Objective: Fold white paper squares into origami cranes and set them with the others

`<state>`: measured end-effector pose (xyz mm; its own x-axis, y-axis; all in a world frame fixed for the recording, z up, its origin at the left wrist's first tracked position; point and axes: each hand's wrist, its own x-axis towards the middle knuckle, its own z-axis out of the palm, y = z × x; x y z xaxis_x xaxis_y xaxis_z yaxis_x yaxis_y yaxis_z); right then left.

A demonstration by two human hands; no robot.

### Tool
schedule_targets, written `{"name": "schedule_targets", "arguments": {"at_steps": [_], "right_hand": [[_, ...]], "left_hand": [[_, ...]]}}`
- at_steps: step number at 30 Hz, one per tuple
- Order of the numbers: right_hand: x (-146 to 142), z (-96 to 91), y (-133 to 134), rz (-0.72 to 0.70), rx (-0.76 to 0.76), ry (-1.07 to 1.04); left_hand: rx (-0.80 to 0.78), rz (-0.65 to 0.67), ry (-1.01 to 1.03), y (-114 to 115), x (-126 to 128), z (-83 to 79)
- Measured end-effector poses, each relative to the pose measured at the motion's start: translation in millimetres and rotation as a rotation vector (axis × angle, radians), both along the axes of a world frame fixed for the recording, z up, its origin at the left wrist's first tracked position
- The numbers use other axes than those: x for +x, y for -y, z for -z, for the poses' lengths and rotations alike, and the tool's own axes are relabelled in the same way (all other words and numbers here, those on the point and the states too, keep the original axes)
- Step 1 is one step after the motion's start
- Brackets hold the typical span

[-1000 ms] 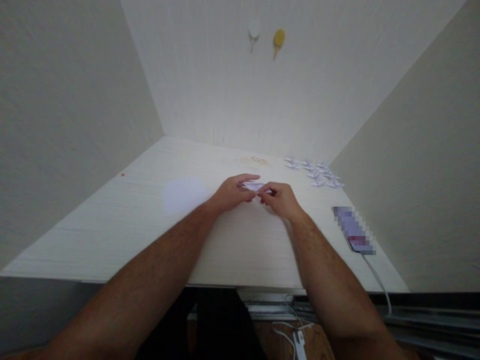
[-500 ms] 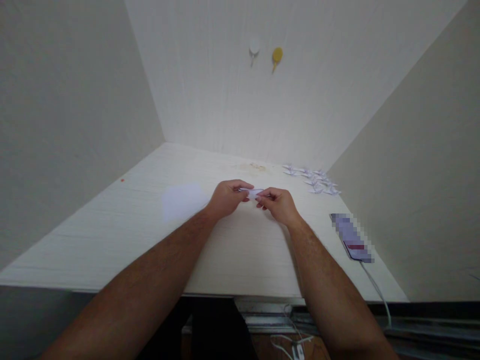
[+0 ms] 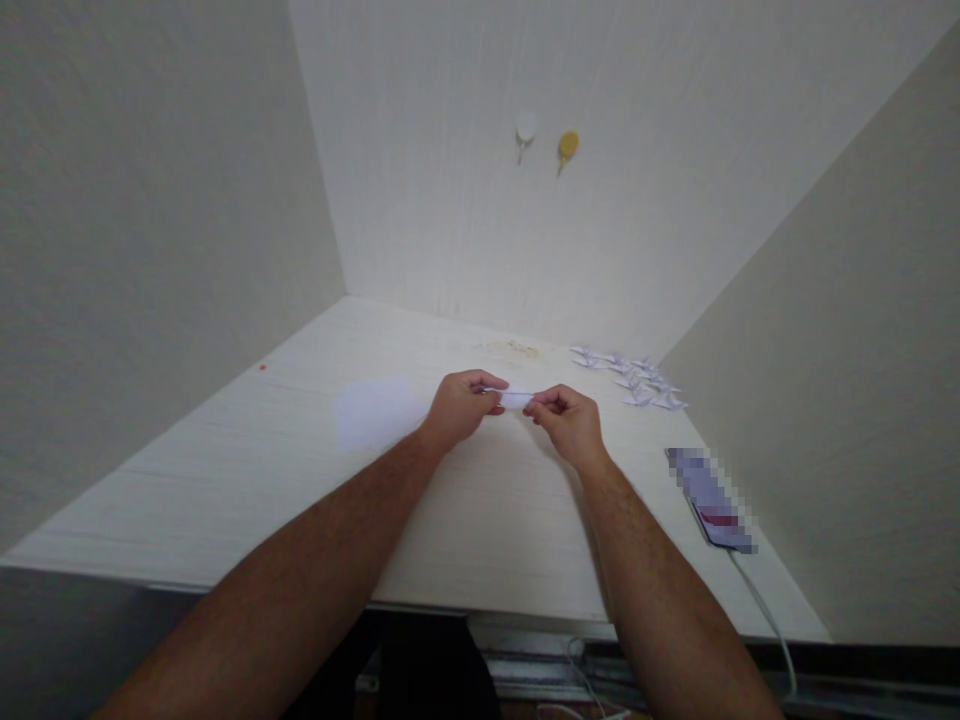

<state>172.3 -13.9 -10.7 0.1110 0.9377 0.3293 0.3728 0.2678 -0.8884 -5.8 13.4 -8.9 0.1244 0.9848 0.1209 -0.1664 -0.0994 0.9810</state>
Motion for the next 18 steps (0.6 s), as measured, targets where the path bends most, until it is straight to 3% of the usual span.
{"name": "schedule_targets", "arguments": {"at_steps": [7,13,18], "right_hand": [[-6.3,1.4,-0.9,-0.053,0.054,-0.2],[-4.3,-1.9,2.1,-0.095,0.104,-0.124],[-5.7,-2.8,3.2,-0.097,0.109,-0.185]], "left_hand": [[-0.001,0.051,0.113,7.1,1.5,-5.0],[-0.036,0.092,0.188,7.5,-0.1,-6.2],[-0.108,0.113,0.247,4.3,-1.3,-4.7]]}}
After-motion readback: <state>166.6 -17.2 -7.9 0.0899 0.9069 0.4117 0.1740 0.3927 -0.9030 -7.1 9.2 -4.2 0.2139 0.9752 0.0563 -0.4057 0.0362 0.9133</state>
